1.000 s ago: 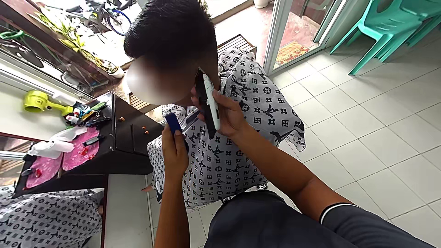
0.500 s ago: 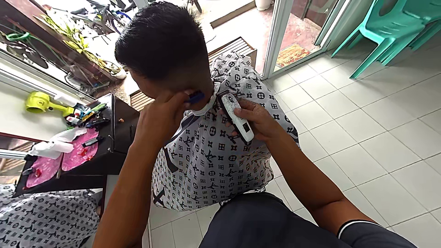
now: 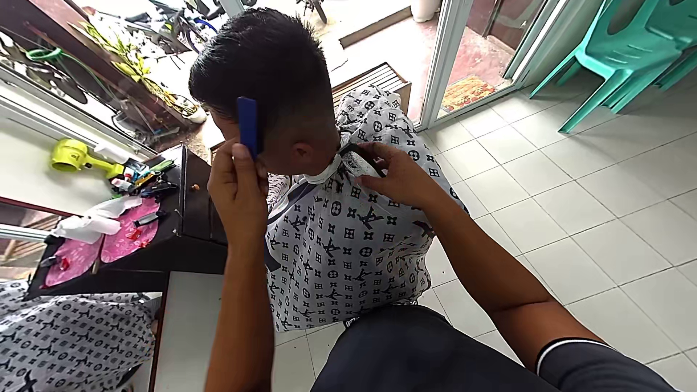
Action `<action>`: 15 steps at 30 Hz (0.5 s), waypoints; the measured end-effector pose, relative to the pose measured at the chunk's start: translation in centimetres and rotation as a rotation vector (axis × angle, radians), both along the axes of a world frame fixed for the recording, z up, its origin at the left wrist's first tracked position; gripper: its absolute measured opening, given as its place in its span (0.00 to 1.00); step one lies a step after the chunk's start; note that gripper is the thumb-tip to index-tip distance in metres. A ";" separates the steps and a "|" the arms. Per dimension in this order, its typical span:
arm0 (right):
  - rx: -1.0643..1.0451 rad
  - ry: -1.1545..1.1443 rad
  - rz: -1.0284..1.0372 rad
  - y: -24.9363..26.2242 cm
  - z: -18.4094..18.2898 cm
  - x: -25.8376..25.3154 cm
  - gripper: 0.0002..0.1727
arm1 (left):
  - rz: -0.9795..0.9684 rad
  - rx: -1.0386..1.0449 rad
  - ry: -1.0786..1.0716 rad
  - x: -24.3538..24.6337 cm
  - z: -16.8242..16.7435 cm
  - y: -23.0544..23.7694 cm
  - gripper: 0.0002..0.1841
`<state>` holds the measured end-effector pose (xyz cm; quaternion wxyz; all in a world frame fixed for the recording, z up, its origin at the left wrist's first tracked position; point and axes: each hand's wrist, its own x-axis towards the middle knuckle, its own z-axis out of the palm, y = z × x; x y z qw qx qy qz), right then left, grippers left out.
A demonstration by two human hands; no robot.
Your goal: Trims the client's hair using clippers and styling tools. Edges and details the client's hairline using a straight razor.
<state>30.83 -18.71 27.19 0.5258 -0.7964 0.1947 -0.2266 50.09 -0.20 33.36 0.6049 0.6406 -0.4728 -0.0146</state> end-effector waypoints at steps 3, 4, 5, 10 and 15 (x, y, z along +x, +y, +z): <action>0.309 -0.088 0.133 -0.1 1.4 1.8 0.30 | 0.226 -0.239 0.170 -2.0 -3.0 -2.7 0.12; 0.409 -0.101 0.173 -0.1 1.8 2.3 0.27 | 0.272 -0.287 0.135 -2.6 -3.9 -3.8 0.09; 0.468 -0.098 0.203 -0.1 2.1 2.8 0.26 | 0.292 -0.335 0.108 -3.1 -4.5 -4.9 0.10; 0.488 -0.036 0.217 -0.1 2.6 3.5 0.29 | 0.395 -0.329 0.149 -3.6 -5.9 -8.0 0.23; 0.349 -0.079 0.239 0.4 3.5 3.6 0.33 | 0.401 -0.360 0.161 -3.2 -6.6 -7.1 0.18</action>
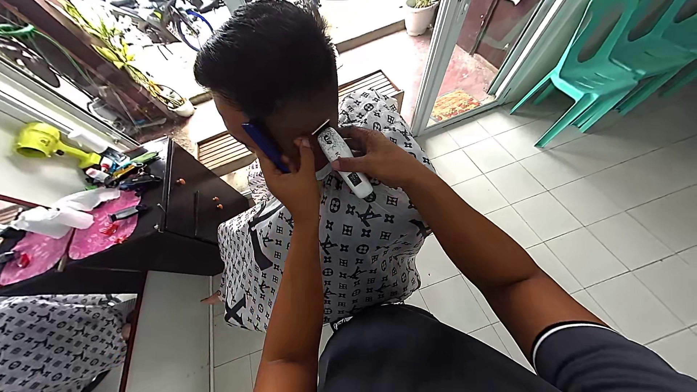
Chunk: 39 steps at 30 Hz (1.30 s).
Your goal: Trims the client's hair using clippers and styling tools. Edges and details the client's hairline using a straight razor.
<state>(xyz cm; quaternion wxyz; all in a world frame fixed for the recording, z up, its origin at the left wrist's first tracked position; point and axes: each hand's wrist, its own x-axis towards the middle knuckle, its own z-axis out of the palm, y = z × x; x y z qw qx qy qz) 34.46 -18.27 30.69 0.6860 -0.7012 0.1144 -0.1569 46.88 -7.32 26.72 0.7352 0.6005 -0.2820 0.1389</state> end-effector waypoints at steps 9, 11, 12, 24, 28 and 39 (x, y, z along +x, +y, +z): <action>-0.251 -0.003 -0.071 1.3 0.5 0.6 0.39 | 0.013 0.005 0.014 0.6 -1.1 0.8 0.17; -0.307 0.026 -0.091 1.4 0.6 0.6 0.40 | 0.016 0.009 0.012 0.5 -1.2 0.9 0.17; -0.321 0.053 -0.101 1.3 0.5 0.5 0.41 | 0.020 0.021 0.013 0.6 -1.2 1.0 0.17; -0.324 0.040 -0.143 1.9 0.4 1.0 0.39 | 0.027 0.044 0.007 1.2 -1.3 1.3 0.17; -0.329 -0.002 -0.133 2.6 0.7 1.2 0.39 | 0.028 0.042 0.006 1.2 -1.4 1.1 0.16; 0.307 -0.125 -0.053 4.0 -0.5 1.8 0.24 | 0.041 0.065 0.003 1.7 -1.7 1.3 0.17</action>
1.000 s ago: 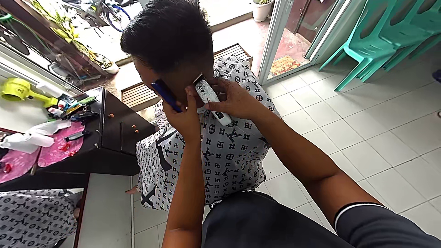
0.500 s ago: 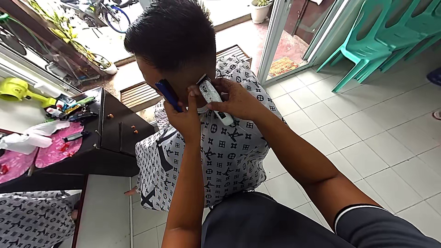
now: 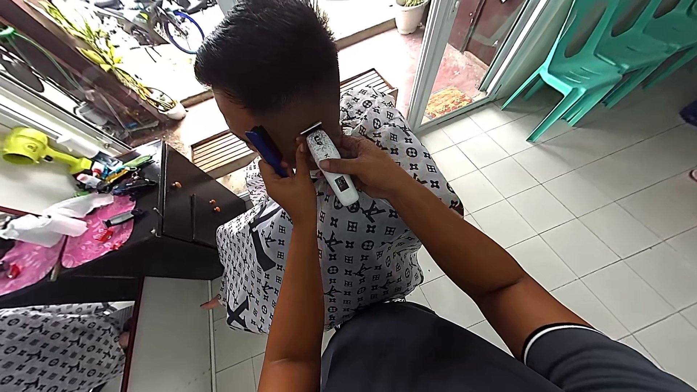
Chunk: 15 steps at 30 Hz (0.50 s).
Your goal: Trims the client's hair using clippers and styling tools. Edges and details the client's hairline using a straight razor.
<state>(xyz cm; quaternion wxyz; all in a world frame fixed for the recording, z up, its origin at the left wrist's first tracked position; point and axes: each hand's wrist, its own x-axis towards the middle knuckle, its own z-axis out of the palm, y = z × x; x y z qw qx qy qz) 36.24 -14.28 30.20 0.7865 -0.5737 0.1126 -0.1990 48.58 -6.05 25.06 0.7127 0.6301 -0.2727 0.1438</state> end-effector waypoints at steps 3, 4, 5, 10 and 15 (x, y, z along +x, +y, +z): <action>0.115 -0.073 0.030 0.5 0.0 0.1 0.22 | 0.000 -0.005 0.002 0.0 -0.1 0.0 0.17; 0.123 -0.097 0.039 0.7 -0.1 0.1 0.23 | 0.000 0.002 0.015 -0.1 0.0 0.0 0.17; 0.135 -0.094 0.043 0.8 -0.2 0.2 0.22 | -0.003 0.012 0.030 -0.2 0.1 0.1 0.17; 0.206 -0.134 0.068 0.9 -0.5 0.4 0.20 | 0.007 0.013 0.034 0.1 -0.2 0.0 0.18; 0.314 -0.138 0.124 0.6 -0.6 0.3 0.14 | -0.007 -0.002 0.019 0.2 -0.3 0.1 0.18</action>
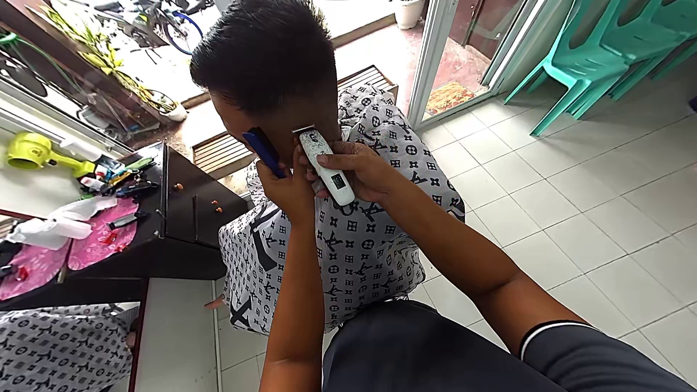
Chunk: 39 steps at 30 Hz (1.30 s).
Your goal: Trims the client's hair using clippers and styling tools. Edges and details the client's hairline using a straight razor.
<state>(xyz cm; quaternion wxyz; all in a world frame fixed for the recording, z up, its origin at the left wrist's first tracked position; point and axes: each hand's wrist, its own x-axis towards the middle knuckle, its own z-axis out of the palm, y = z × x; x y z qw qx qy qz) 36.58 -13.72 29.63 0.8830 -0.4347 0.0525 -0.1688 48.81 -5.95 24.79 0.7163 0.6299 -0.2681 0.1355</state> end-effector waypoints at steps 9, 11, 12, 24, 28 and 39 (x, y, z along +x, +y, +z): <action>0.007 -0.083 0.020 -0.8 0.1 -0.3 0.14 | 0.003 -0.002 -0.012 -0.2 0.2 0.0 0.19; -0.138 -0.058 -0.036 -1.5 0.5 -0.7 0.18 | 0.015 0.020 -0.009 -0.2 0.2 0.1 0.19; -0.237 -0.013 -0.071 -2.0 0.6 -1.1 0.21 | 0.016 0.032 -0.007 -0.2 0.3 0.2 0.20; -0.316 0.114 -0.065 -4.1 0.8 -2.4 0.21 | 0.018 0.045 -0.044 -0.1 0.4 0.1 0.19; -0.293 0.054 -0.069 -4.3 0.8 -2.5 0.20 | 0.020 0.037 -0.039 -0.1 0.4 0.1 0.19; -0.348 0.105 -0.101 -5.0 1.2 -2.8 0.21 | 0.018 0.038 -0.044 0.0 0.4 0.1 0.19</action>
